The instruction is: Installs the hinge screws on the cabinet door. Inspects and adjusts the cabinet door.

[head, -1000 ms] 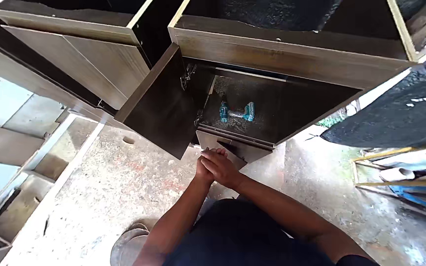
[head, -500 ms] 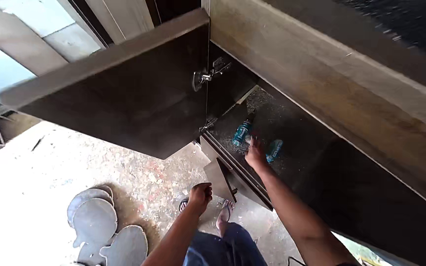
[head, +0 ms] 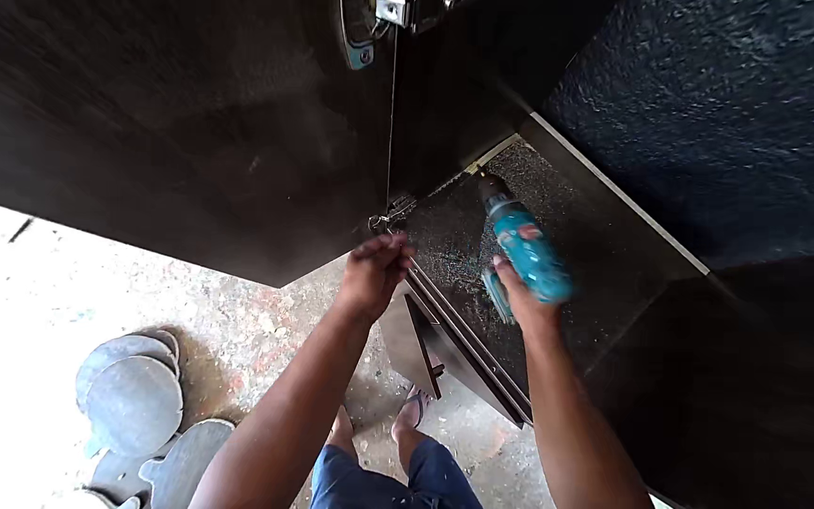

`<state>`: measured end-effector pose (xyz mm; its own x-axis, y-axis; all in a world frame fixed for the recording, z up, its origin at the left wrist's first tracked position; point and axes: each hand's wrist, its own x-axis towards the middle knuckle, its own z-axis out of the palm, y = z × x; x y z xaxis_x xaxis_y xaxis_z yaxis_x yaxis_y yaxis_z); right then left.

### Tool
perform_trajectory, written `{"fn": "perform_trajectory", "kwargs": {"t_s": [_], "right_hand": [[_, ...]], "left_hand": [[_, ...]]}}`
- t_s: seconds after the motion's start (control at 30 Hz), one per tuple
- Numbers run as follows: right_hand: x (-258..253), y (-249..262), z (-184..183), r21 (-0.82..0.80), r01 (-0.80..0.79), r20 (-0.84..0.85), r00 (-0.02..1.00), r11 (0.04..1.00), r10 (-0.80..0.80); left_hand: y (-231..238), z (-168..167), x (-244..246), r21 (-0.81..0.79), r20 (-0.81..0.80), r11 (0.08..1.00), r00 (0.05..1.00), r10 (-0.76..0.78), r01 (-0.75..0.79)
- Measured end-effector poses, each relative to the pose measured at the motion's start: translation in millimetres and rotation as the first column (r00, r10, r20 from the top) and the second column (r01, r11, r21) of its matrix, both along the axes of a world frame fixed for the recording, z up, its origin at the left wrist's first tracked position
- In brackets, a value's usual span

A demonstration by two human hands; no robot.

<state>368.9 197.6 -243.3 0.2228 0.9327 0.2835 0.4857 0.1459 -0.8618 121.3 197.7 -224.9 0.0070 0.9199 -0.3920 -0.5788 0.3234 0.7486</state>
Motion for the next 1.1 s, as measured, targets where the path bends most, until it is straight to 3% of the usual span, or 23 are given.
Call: {"fn": "perform_trajectory", "kwargs": {"t_s": [0.1, 0.3, 0.5, 0.67, 0.77, 0.9, 1.1], "right_hand": [[-5, -21, 32, 0.039, -0.129, -0.186, 0.973, 0.991, 0.134], [20, -36, 52, 0.136, -0.255, -0.11, 0.956, 0.957, 0.271], [14, -38, 89, 0.203, -0.235, -0.011, 0.97, 0.951, 0.242], [30, -32, 85, 0.27, -0.3, -0.036, 0.946, 0.915, 0.321], [21, -32, 100, 0.249, -0.272, 0.034, 0.962, 0.93, 0.272], [33, -27, 81, 0.276, -0.271, 0.054, 0.962, 0.922, 0.267], [12, -9, 92, 0.218, -0.3, -0.063, 0.945, 0.929, 0.32]], "left_hand": [[25, 32, 6, 0.14, 0.111, 0.99, 0.994, 0.003, -0.019], [59, 95, 22, 0.241, 0.343, 0.966, 0.939, 0.005, -0.093], [61, 137, 35, 0.246, 0.456, 0.967, 0.888, -0.061, -0.06], [64, 149, 37, 0.221, 0.464, 0.975, 0.882, -0.086, -0.021], [68, 150, 34, 0.239, 0.447, 0.97, 0.883, -0.145, 0.038], [73, 149, 29, 0.266, 0.425, 0.959, 0.88, -0.213, 0.103], [87, 145, 39, 0.34, 0.372, 0.941, 0.918, -0.133, -0.001]]}}
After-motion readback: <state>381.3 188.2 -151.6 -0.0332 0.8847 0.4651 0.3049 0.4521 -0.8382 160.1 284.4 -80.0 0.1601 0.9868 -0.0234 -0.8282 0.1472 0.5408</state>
